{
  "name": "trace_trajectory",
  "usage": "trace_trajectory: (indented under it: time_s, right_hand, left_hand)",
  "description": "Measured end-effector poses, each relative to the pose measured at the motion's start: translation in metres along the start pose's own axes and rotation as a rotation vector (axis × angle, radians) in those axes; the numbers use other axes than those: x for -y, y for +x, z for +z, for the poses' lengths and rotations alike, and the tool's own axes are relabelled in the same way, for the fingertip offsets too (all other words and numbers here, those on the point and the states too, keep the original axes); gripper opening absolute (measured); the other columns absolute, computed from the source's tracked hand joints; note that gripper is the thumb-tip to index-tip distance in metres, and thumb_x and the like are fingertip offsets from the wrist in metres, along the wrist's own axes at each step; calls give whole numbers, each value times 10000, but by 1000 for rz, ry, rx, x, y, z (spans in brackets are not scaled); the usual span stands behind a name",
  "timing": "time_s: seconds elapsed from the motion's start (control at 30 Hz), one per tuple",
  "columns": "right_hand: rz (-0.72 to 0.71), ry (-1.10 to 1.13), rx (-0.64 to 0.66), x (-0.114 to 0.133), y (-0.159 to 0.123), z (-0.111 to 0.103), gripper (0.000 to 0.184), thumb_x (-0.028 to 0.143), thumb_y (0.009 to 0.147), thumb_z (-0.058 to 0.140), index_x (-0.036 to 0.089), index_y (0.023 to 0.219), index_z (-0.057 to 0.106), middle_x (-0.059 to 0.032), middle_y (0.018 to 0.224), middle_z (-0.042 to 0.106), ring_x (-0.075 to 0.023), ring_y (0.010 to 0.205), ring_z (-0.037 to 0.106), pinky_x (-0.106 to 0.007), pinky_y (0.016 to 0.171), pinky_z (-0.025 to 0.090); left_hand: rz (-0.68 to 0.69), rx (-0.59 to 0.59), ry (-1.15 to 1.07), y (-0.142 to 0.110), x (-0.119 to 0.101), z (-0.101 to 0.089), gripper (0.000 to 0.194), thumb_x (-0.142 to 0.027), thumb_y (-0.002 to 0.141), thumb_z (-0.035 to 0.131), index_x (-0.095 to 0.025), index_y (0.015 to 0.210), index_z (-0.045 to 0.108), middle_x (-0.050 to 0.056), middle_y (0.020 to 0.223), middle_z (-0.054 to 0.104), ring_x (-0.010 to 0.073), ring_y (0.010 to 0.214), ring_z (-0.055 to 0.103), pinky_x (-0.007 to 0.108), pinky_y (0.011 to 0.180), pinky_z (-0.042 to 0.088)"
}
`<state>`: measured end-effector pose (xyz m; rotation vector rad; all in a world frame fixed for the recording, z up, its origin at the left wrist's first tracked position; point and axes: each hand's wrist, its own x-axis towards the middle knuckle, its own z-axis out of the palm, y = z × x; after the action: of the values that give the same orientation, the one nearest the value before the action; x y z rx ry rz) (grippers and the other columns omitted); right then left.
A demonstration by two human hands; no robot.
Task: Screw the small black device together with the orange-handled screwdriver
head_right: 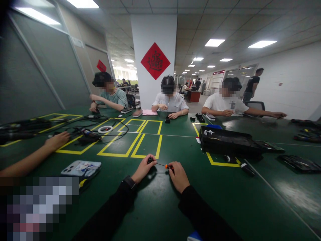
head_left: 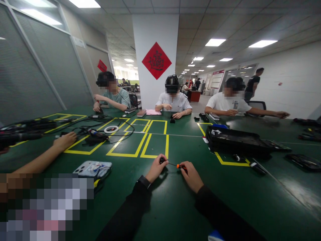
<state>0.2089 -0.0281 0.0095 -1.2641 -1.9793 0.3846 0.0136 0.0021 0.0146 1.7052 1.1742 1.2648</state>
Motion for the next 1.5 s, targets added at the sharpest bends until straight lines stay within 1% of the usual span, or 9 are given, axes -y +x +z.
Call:
trace_trajectory:
  time_s: [0.2,0.33,0.6,0.8,0.97,1.07,1.2,1.37,1.5]
  right_hand:
    - [-4,-3,-15,3,-2,0,167,160,773,469,186,927,529,-55,925,525,-183,883,488,-332,809,396]
    - [26,-19,-7,6,-2,-2,188,217,811,441,184,970,535,-61,957,516,-175,901,489,-321,819,395]
    - [-41,-17,20,6,0,-2,167,186,833,400,194,872,563,-54,931,537,-176,919,483,-325,843,378]
    - [34,5,28,4,0,1,148,181,777,483,200,913,536,-45,892,544,-182,842,507,-322,768,410]
    - [29,-8,40,8,2,-2,160,230,821,442,202,946,538,-57,922,548,-187,870,501,-321,788,403]
    - [5,-43,37,12,3,-5,191,222,853,378,201,880,566,-59,919,557,-187,895,492,-324,812,383]
    - [6,-116,11,13,2,-5,167,221,832,417,189,828,581,-61,890,569,-201,906,487,-350,835,355]
    - [122,-17,39,7,1,0,128,250,774,497,187,864,562,-43,876,575,-180,840,514,-321,767,395]
    - [235,78,77,1,5,-3,182,291,724,560,188,875,560,-29,854,575,-171,809,525,-303,736,419]
  left_hand:
    - [14,16,31,0,2,-1,93,-253,728,526,-173,775,519,-14,734,516,121,709,476,230,677,376]
    - [2,5,50,-1,3,-2,89,-239,716,536,-171,770,516,-14,744,520,122,723,483,232,694,379]
    - [16,20,31,-3,1,-3,95,-228,712,545,-171,778,509,-18,745,534,110,706,496,227,689,385]
    - [8,42,3,-3,-1,-3,113,-244,719,551,-170,788,500,-13,757,545,112,711,511,230,694,393]
    - [7,21,2,-2,1,-3,109,-257,729,543,-176,791,503,-11,767,531,118,721,496,234,700,385]
    - [7,26,-9,-2,3,-3,95,-238,727,539,-175,787,500,-11,761,522,117,723,490,231,702,383]
    - [6,35,-21,-2,4,-3,104,-252,733,533,-175,791,495,-15,762,515,114,726,485,225,700,379]
    - [-2,-2,-18,-2,4,-2,132,-299,750,515,-174,787,492,-12,763,518,119,728,485,232,702,373]
    - [-1,21,-10,-1,2,0,132,-302,752,508,-173,778,495,-6,774,526,125,739,490,236,706,372]
